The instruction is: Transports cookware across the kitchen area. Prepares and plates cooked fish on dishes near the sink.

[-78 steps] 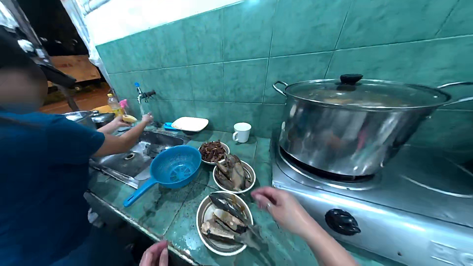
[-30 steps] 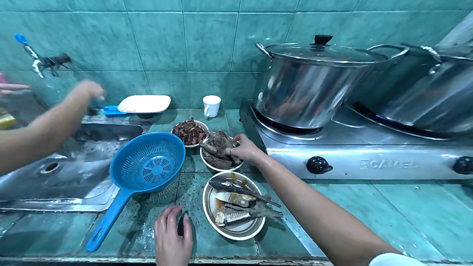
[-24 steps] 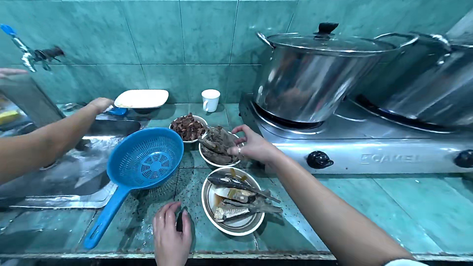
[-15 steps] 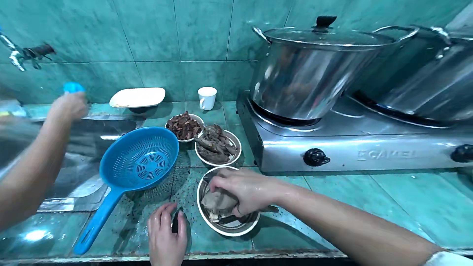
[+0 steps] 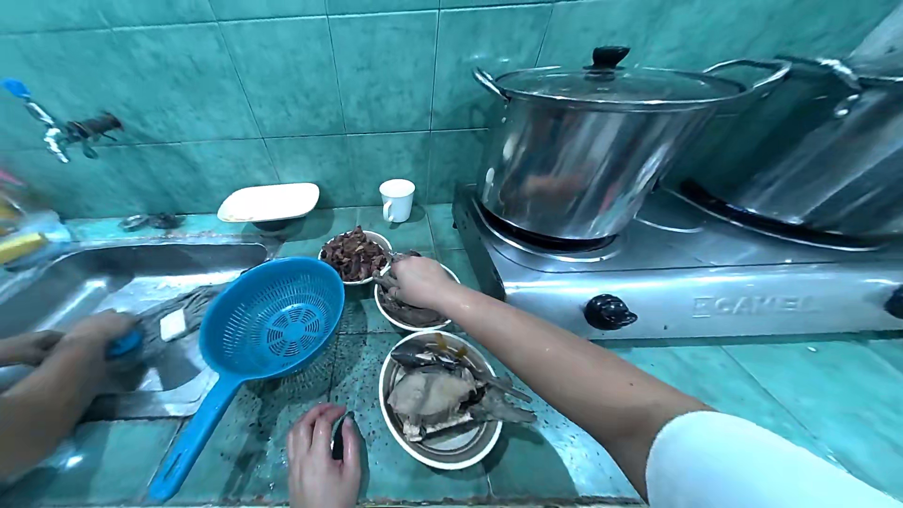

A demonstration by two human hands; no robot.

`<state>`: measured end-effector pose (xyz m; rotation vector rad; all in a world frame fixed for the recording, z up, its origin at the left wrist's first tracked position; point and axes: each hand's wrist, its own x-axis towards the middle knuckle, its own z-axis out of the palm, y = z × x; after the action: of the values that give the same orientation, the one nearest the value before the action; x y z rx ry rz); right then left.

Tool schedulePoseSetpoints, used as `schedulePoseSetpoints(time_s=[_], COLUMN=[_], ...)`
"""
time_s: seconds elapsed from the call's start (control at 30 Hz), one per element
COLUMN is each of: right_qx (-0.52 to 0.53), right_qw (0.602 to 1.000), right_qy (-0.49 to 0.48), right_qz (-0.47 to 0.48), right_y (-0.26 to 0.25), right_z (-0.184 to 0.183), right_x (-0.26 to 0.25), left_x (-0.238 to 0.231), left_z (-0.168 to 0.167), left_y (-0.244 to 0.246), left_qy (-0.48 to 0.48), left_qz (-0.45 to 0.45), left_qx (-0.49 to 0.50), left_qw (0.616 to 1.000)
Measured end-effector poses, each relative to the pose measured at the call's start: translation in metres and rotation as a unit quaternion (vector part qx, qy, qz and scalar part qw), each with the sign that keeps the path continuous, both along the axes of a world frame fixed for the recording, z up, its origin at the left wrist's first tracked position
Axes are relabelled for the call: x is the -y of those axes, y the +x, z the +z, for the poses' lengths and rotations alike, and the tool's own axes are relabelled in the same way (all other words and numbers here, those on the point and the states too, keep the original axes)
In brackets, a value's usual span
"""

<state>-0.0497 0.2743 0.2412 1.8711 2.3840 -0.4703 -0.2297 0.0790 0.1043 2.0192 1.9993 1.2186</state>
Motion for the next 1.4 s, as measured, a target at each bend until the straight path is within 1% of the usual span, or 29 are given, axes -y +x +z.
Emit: schedulePoseSetpoints(time_s=[0.07,0.1,0.17,0.2,0.27,0.33,0.37,0.43,0.5,0.57,0.67,0.77,0.83,1.0,1.07,1.13,1.2,1.3,1.4], right_qx=[0.007,-0.008,-0.067,-0.115,-0.204,-0.233,-0.218,-0.142,-0.030,0.034,0.042,0.024,0.003,-0.067,-0.119,-0.162,-0.165,-0.146,-0.172], right_qw=[1.000,1.000,0.997,0.992,0.975,0.965,0.968,0.978,0.989,0.991,0.994,0.995,0.994,0.991,0.989,0.987,0.985,0.987,0.982], right_qy=[-0.003,0.008,0.035,0.053,0.092,0.112,0.109,0.097,0.055,0.044,0.030,-0.011,-0.043,-0.100,-0.083,-0.015,0.024,-0.004,-0.027], right_qz=[0.001,0.003,-0.005,-0.011,-0.007,0.031,0.057,0.117,0.136,0.124,0.094,0.099,0.100,0.059,0.033,-0.011,-0.045,-0.071,-0.080], right_y=[0.003,0.008,0.023,0.031,0.047,0.061,0.066,0.069,0.061,0.049,0.036,0.032,0.036,0.049,0.056,0.061,0.059,0.045,0.039], right_z=[-0.002,-0.005,-0.009,-0.009,0.003,0.025,0.037,0.050,0.048,0.033,0.019,0.018,0.021,0.020,0.029,0.029,0.019,-0.004,-0.026], right_x=[-0.002,-0.004,-0.008,-0.008,0.001,0.019,0.032,0.058,0.081,0.098,0.113,0.115,0.112,0.091,0.074,0.049,0.019,-0.012,-0.029], left_x=[0.000,-0.001,-0.001,-0.002,-0.003,-0.003,-0.003,-0.003,-0.002,-0.002,-0.002,-0.001,0.000,0.001,0.001,0.001,0.001,0.001,0.001], left_z=[-0.002,-0.002,-0.004,-0.006,-0.008,-0.009,-0.009,-0.008,-0.006,-0.004,-0.003,-0.002,-0.001,0.002,0.002,0.003,0.003,0.002,0.002], left_y=[0.000,0.001,0.001,0.001,0.001,0.001,0.002,0.002,0.002,0.002,0.002,0.001,0.001,0.001,0.000,0.000,0.001,0.000,0.000], left_qy=[0.009,0.015,0.026,0.032,0.042,0.048,0.050,0.046,0.039,0.035,0.028,0.018,0.016,-0.001,-0.008,-0.009,-0.005,0.000,0.000], left_qz=[0.004,0.006,0.010,0.012,0.013,0.014,0.014,0.011,0.008,0.005,0.002,-0.004,-0.009,-0.016,-0.018,-0.020,-0.017,-0.012,-0.009], left_qx=[0.003,0.005,0.003,0.001,-0.003,-0.004,-0.005,-0.007,-0.010,-0.012,-0.010,-0.009,-0.007,0.008,0.013,0.016,0.013,0.016,0.017], left_qw=[1.000,1.000,1.000,0.999,0.999,0.999,0.999,0.999,0.999,0.999,1.000,1.000,1.000,1.000,1.000,1.000,1.000,1.000,1.000])
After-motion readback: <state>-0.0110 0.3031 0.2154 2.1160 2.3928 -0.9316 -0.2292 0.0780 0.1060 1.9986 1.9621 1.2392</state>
